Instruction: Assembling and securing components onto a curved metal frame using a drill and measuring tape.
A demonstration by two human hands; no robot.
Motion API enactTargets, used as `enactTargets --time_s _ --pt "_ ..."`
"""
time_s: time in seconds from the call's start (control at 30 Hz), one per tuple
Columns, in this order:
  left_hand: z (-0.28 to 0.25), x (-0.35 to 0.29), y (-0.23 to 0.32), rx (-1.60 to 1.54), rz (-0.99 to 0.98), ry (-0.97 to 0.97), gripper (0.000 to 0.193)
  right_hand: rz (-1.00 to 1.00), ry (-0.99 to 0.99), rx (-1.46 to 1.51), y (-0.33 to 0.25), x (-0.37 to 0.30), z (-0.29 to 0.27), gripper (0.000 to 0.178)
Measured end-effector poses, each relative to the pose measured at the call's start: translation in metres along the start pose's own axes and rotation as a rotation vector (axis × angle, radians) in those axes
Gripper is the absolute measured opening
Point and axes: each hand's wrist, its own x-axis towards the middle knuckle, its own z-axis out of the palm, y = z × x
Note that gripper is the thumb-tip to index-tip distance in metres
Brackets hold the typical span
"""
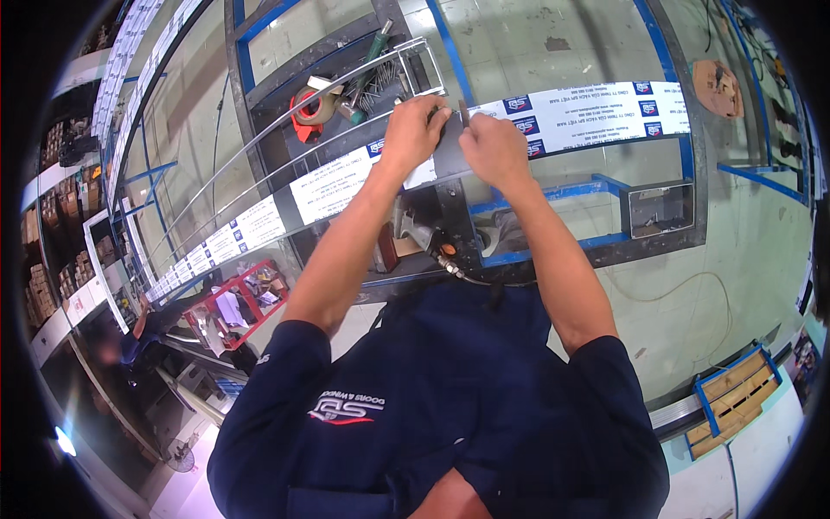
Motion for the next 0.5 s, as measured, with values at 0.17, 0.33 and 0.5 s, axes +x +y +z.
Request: enactTargets --time_s 0.17,0.33,0.5 --pt "-0.015 0.012 0.008 0.352 0.087 -0.219 0.019 0.456 -0.123 1.012 -0.005 -0.023 -0.008 0.017" --pt "-0.017 0.016 0.011 0.311 0.066 -0.209 0.017 0.416 -0.048 0.946 -0.012 -0.024 0.001 0.02" --pt "-0.033 0.031 0.009 0.387 0.112 -0.396 0.017 0.353 0.052 0.712 -0.015 -0.012 0.009 0.024"
